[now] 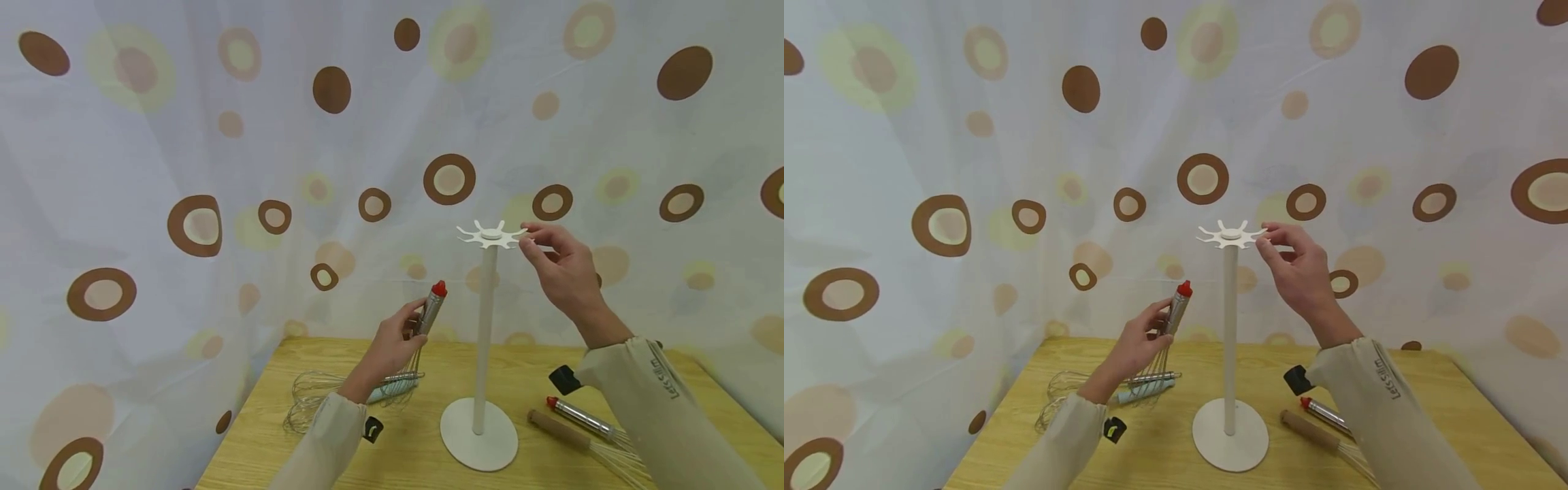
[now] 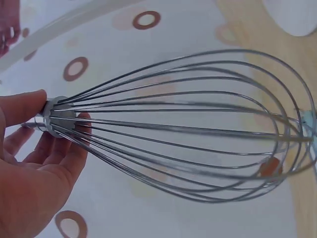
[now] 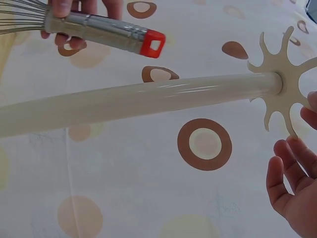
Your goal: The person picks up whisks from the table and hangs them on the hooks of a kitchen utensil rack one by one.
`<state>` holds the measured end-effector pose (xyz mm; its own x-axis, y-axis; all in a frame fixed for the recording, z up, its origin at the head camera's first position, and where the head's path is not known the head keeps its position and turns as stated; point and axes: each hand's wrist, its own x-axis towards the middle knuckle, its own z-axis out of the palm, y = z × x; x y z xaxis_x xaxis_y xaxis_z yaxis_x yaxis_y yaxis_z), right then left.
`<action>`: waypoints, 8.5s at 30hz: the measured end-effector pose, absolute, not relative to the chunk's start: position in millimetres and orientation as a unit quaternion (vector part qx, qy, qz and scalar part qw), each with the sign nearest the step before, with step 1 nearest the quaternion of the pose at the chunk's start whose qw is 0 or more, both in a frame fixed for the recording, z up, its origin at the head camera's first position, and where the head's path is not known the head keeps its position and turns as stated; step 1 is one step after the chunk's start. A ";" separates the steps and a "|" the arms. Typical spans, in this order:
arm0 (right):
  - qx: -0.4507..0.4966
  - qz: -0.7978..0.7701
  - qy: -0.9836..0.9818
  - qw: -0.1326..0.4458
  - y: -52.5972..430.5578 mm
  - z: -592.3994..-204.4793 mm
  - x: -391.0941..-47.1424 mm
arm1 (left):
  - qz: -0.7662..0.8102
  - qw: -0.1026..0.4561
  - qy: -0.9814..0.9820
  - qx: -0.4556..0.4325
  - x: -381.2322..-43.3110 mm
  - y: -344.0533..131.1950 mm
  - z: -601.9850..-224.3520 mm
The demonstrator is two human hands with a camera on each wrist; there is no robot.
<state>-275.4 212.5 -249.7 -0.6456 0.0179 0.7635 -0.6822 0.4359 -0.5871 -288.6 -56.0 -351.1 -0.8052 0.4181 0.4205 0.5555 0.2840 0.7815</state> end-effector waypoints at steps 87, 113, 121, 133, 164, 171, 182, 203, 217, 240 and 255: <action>0.272 0.561 -0.720 0.304 224.7 -247.8 -282.4 | -0.230 -0.062 -0.933 -0.269 -344.3 -108.8 -467.9; 0.272 0.587 -0.701 0.300 225.3 -248.5 -286.9 | -0.177 -0.040 -0.946 -0.267 -341.3 -97.8 -493.4; 0.263 0.581 -0.709 0.302 225.6 -247.8 -285.1 | -0.247 0.019 -0.921 -0.300 -333.3 -84.3 -473.2; 0.266 0.581 -0.706 0.305 225.4 -248.4 -287.0 | -0.496 0.101 -0.826 -0.248 -325.3 -71.2 -420.0; 0.260 0.580 -0.707 0.309 223.1 -248.7 -287.7 | -0.586 0.219 -0.713 -0.317 -307.2 -25.8 -298.6; 0.258 0.583 -0.706 0.309 221.6 -247.9 -287.4 | -0.580 0.218 -0.717 -0.320 -306.2 -19.3 -294.0; 0.261 0.589 -0.704 0.301 221.8 -249.1 -288.1 | -0.563 0.226 -0.720 -0.337 -304.8 -11.1 -297.9; 0.249 0.565 -0.726 0.303 218.1 -247.8 -290.0 | -0.544 0.201 -0.724 -0.373 -296.3 -6.4 -293.4; 0.231 0.566 -0.726 0.315 215.0 -247.6 -285.6 | -0.519 0.133 -0.781 -0.320 -314.3 -52.1 -324.2; 0.233 0.495 -0.716 0.432 197.5 -245.8 -264.5 | -0.258 -0.009 -0.944 -0.204 -362.2 -117.8 -470.9; 0.203 0.501 -0.728 0.423 195.7 -245.5 -263.4 | -0.196 0.038 -0.957 -0.208 -367.2 -108.1 -507.5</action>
<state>-263.4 195.7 -245.5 -0.5604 0.1281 0.8183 -0.7185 0.4163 -0.5572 -367.2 -108.1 -507.5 -0.9104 0.3834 0.1554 0.4136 0.8362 0.3601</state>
